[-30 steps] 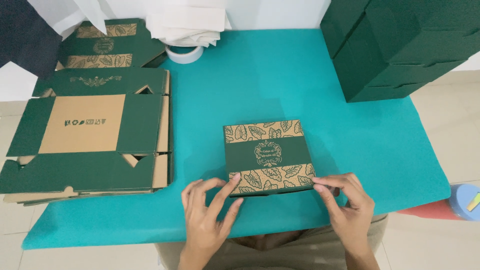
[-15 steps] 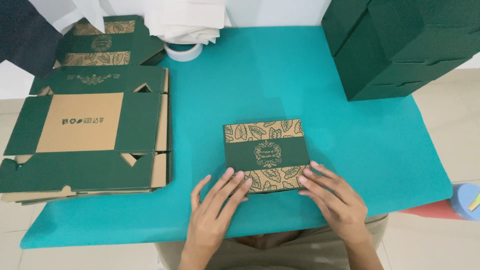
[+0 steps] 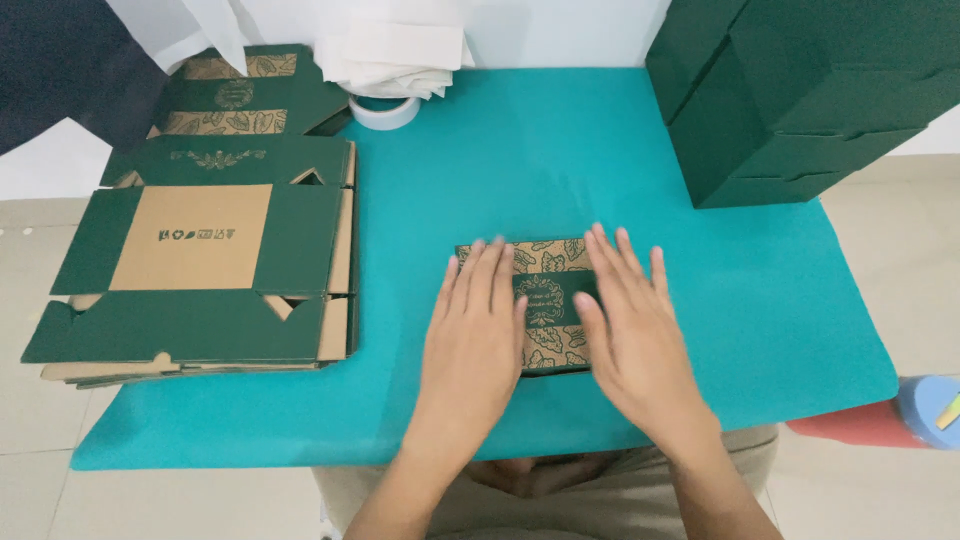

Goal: The person assembles a flat-packed cardboard box by folding its sides and tucking in the flaps. They then place a decorative lid on top to complete the box.

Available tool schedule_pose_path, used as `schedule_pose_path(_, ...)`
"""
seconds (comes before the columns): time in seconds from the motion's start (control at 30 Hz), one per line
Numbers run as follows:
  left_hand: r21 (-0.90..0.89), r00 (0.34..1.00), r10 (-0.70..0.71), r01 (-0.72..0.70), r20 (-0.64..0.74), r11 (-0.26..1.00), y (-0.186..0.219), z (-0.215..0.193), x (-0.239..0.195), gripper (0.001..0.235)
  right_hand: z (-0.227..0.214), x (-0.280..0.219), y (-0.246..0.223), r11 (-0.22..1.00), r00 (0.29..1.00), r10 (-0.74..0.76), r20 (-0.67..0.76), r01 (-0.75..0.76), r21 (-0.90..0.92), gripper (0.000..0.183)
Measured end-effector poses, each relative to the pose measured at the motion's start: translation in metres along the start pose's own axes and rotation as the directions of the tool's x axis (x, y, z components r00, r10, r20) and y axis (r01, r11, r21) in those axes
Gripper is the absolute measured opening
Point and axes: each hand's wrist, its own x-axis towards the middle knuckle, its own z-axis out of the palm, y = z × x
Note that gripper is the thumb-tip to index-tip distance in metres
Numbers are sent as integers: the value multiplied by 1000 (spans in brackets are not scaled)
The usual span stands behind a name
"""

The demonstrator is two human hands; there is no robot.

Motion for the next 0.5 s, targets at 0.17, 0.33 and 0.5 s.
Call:
schedule_pose_path(0.17, 0, 997, 22, -23, 73, 1000, -3, 25, 7, 56, 28, 15, 6, 965, 989, -62, 137, 95, -244, 58)
schedule_pose_path(0.33, 44, 998, -9, 6, 65, 999, 1, 26, 5, 56, 33, 12, 4, 956, 988, -61, 139, 98, -276, 56)
schedule_pose_path(0.5, 127, 965, -127, 100, 228, 987, 2, 30, 4, 60, 42, 10, 5, 955, 979, 118, 164, -66, -289, 58)
